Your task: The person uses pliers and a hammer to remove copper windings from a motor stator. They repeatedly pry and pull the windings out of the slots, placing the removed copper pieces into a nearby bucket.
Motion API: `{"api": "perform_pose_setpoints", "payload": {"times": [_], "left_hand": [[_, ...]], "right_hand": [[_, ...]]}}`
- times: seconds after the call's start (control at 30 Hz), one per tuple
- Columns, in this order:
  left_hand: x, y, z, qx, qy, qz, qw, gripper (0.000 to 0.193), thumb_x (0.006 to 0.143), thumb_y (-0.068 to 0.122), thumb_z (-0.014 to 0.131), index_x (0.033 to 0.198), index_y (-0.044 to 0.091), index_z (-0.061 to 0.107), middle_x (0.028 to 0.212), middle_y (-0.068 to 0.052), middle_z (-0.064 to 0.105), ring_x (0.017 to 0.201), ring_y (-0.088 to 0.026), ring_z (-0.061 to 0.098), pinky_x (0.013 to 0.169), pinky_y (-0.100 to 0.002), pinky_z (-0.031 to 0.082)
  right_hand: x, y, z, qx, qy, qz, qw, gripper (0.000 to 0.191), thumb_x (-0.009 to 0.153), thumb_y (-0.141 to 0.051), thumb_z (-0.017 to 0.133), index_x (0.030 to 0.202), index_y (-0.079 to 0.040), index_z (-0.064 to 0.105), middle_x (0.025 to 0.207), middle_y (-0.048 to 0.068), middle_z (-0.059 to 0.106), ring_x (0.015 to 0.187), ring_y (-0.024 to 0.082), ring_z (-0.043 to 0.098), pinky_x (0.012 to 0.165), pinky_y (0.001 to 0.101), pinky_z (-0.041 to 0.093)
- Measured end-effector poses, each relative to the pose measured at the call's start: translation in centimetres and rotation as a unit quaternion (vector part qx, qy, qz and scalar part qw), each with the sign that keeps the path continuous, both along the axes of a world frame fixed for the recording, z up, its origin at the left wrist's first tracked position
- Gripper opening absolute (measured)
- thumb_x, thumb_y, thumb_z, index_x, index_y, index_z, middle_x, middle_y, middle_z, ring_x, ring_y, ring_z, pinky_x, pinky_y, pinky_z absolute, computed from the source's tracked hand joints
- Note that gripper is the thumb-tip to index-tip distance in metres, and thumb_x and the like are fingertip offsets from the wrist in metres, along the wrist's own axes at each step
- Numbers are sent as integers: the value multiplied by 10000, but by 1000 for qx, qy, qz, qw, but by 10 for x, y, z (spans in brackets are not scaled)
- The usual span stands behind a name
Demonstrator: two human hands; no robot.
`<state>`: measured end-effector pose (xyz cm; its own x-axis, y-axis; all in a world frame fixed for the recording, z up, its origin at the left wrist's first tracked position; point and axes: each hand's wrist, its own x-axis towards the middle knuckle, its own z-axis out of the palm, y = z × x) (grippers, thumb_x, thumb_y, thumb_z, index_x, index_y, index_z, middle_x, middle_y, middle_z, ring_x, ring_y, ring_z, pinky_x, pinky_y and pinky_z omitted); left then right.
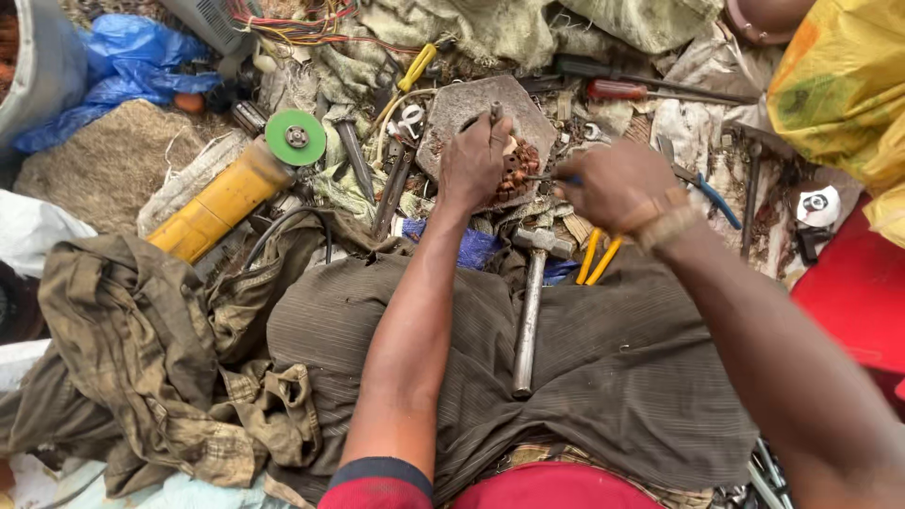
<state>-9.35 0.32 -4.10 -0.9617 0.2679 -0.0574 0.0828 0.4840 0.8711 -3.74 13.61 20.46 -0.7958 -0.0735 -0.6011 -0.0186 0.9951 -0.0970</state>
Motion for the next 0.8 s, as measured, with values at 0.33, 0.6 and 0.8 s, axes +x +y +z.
{"api": "perform_pose_setpoints", "payload": {"times": [0.33,0.6,0.8], "left_hand": [[-1,4,1,-108,86,6,990,519,1099,490,319,915,103,613,578,84,378,456,-89,300,396,-295,271],[-14,0,9,-121,0,0,993,547,1055,562,376,845,116,612,563,58,392,474,-107,353,447,-310,344],[-13,6,9,-53,-29,66,996,583,1076,570,372,808,112,612,599,42,373,516,-125,366,471,-346,310]], "right_hand": [[78,20,-52,-86,205,-49,974,326,936,-414,701,1202,-239,776,953,110,783,759,264,738,681,385,568],[56,18,-71,-39,159,-35,986,308,1027,-381,615,1278,-240,726,784,112,744,622,244,664,611,409,541],[110,-14,-160,-210,379,-187,882,362,1079,-251,616,1438,-207,620,937,126,735,715,208,671,628,390,543]]}}
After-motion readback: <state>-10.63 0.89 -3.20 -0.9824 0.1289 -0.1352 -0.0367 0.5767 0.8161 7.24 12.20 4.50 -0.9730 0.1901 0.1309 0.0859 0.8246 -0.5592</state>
